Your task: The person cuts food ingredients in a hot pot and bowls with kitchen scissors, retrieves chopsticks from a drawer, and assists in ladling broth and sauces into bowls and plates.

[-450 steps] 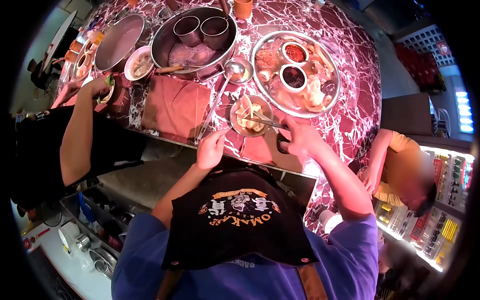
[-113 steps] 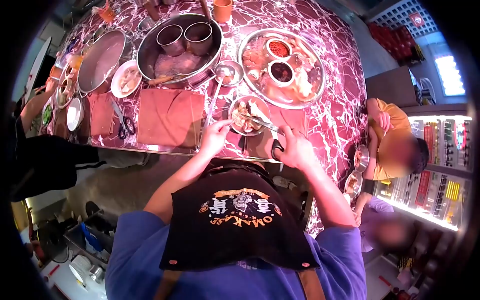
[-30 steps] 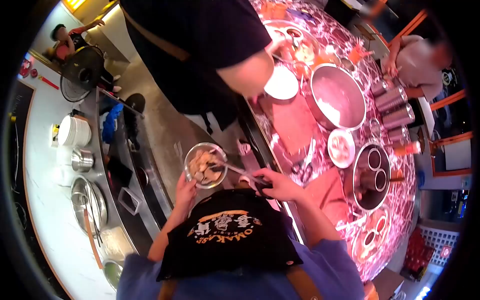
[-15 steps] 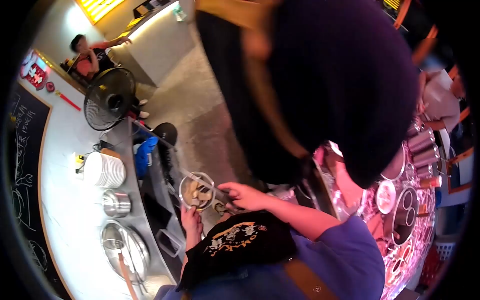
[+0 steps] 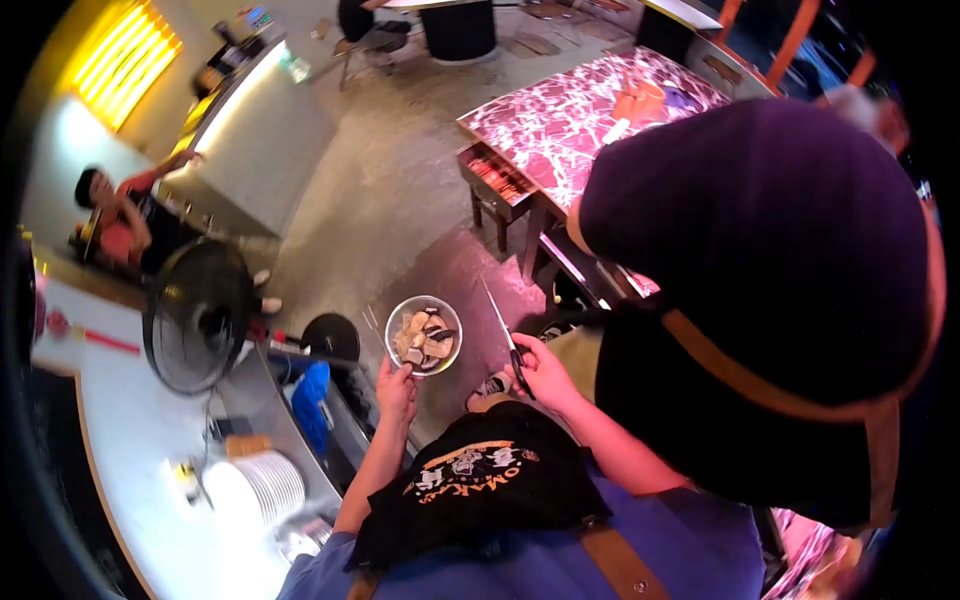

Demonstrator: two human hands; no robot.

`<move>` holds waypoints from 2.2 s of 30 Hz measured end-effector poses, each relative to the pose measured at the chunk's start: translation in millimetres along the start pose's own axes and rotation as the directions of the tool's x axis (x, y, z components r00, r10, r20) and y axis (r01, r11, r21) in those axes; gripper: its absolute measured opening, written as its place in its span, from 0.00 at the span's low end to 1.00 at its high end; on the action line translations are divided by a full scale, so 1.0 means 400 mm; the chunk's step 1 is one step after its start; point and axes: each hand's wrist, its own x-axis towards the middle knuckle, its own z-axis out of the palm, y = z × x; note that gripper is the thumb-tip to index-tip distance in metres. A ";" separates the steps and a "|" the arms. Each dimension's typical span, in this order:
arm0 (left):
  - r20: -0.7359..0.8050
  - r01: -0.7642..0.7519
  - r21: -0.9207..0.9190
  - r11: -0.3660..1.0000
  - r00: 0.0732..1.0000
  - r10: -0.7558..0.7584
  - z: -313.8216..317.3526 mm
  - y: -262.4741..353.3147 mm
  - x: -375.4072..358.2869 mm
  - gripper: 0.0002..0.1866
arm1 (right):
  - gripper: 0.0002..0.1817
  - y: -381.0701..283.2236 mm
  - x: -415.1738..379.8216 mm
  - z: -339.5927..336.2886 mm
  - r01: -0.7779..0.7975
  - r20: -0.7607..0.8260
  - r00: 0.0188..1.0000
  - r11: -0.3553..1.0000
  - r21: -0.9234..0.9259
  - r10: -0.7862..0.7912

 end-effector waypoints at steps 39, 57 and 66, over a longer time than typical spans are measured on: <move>0.740 -0.439 0.634 0.637 0.583 -0.334 1.307 -0.246 0.795 0.11 | 0.30 -0.674 0.259 -1.254 -0.838 -0.875 0.482 0.313 -0.447 0.042; 0.872 -0.976 0.202 -0.085 0.219 -0.437 1.900 -0.456 0.734 0.13 | 0.22 -0.634 0.244 -1.481 -0.618 -0.723 0.690 0.504 -0.603 -0.019; 0.797 -0.994 0.041 -0.098 0.092 -0.597 1.998 -0.510 0.712 0.13 | 0.21 -0.705 0.226 -1.527 -0.604 -0.664 0.621 0.794 -0.068 0.416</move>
